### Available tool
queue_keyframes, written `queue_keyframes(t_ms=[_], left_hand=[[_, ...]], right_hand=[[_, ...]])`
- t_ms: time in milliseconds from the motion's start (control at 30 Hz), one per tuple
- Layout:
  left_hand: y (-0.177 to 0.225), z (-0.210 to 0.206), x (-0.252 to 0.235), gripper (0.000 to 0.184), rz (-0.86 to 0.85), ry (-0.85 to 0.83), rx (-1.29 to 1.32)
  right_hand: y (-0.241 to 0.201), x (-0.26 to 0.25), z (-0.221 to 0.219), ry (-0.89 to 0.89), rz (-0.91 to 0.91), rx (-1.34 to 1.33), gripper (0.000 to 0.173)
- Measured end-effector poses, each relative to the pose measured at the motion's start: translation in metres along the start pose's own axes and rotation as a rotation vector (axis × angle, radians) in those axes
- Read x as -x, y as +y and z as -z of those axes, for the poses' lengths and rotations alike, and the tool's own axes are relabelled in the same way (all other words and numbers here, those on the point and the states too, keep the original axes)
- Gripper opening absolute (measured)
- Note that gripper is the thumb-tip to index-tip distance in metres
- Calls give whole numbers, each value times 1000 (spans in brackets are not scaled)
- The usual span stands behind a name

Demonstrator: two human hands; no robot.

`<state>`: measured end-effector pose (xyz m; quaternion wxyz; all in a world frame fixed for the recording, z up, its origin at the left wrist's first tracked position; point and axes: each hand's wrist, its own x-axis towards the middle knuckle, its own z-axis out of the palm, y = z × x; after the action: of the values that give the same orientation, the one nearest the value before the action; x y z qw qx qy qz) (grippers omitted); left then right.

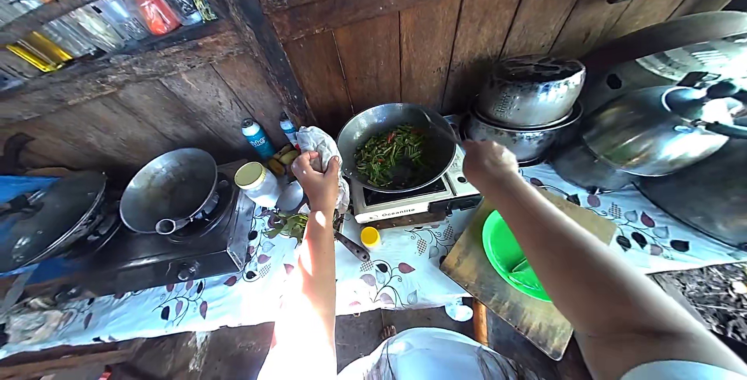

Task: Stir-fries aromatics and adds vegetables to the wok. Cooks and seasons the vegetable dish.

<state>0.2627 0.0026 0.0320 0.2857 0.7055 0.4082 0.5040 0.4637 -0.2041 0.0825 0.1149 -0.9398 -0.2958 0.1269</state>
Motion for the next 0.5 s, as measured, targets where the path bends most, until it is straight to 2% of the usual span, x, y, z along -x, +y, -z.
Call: queue_keyframes(t_ms=[67,133,267,367,433,500], left_hand=[[3,1,-1,49,20,-12,-1],[3,2,-2,49,19,-22,-4],[2,0,-1,48,-6,-14,-5],[3,1,-1,48,-8,-14,-18],[1,2,-1,49,-13,-29,-17],[2,3,-1,49,-12,-41,-15]], right_hand=[[-6,-7,-11,-86,-12,-45,27],[-6,-8,-7,-129,54,-67,29],[-6,-1,21,-55,133,-85,35],[-19,-5,24,-27,28,-50,24],[-27,-12,12,-47,-40,-53,23],[-32,-19,-3,-90,20,-65,28]])
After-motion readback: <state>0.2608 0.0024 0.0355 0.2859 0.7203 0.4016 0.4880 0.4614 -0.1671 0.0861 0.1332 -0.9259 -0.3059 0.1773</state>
